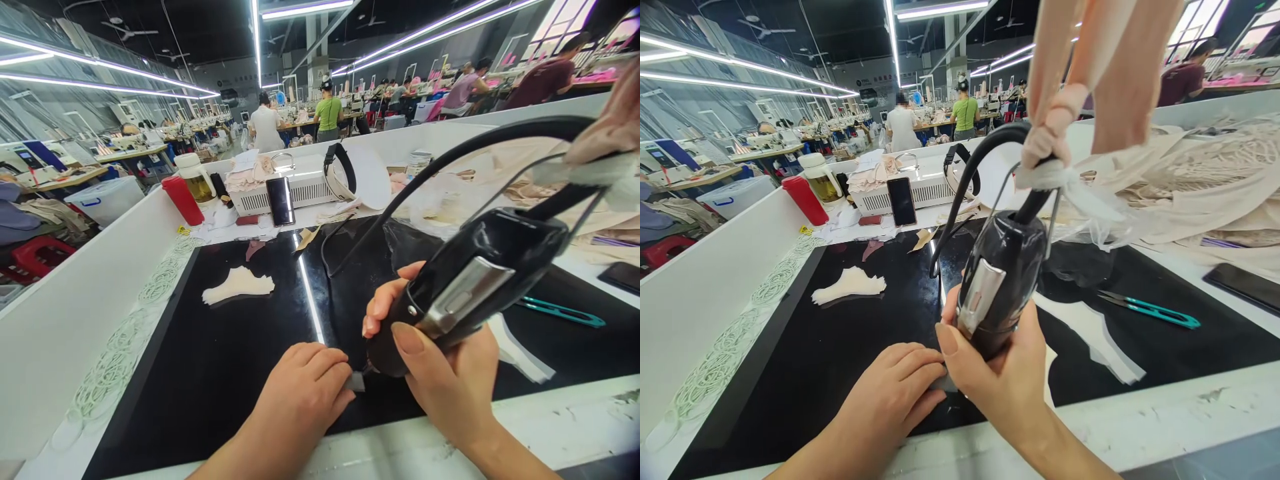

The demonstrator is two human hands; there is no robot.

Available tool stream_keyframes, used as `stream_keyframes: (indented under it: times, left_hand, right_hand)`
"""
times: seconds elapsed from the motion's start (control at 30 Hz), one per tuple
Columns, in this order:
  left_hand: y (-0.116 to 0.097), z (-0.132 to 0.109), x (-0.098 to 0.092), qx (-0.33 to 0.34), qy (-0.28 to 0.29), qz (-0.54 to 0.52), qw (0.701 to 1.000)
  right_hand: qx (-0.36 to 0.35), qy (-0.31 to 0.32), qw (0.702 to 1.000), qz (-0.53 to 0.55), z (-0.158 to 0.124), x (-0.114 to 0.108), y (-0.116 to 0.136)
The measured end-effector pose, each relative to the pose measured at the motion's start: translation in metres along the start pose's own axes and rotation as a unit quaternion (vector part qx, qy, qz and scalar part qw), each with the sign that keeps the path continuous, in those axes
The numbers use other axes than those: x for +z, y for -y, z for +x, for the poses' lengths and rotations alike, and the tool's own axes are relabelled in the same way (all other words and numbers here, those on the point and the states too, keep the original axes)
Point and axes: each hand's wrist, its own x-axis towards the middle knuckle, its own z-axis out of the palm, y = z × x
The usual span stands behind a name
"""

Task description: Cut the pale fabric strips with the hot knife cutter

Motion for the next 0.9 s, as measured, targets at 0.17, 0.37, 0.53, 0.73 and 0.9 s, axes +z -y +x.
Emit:
stream_keyframes:
  times: [0.17, 0.37, 0.53, 0.73, 0.9]
  left_hand:
    - [-0.0017, -0.0009, -0.0007, -0.011, -0.015, -0.018, 1.0]
    - [-0.0018, -0.0015, 0.0009, -0.004, -0.028, -0.023, 0.999]
    - [0.0009, -0.0046, 0.0024, 0.004, -0.011, -0.019, 1.0]
    - [0.0015, -0.0051, 0.0052, 0.004, -0.018, -0.017, 1.0]
    - [0.001, -0.0065, 0.0045, 0.01, -0.026, -0.016, 0.999]
  right_hand:
    - [0.002, -0.008, 1.0, 0.004, -0.0002, -0.0037, -0.001]
    - [0.004, -0.006, 1.0, 0.007, 0.0, -0.0051, -0.0012]
    - [0.003, 0.002, 1.0, 0.007, -0.0017, -0.0002, 0.0012]
    - [-0.003, 0.001, 1.0, -0.007, -0.0058, 0.0027, 0.0037]
    - [-0.003, 0.01, 1.0, 0.007, -0.0054, 0.0012, 0.0049]
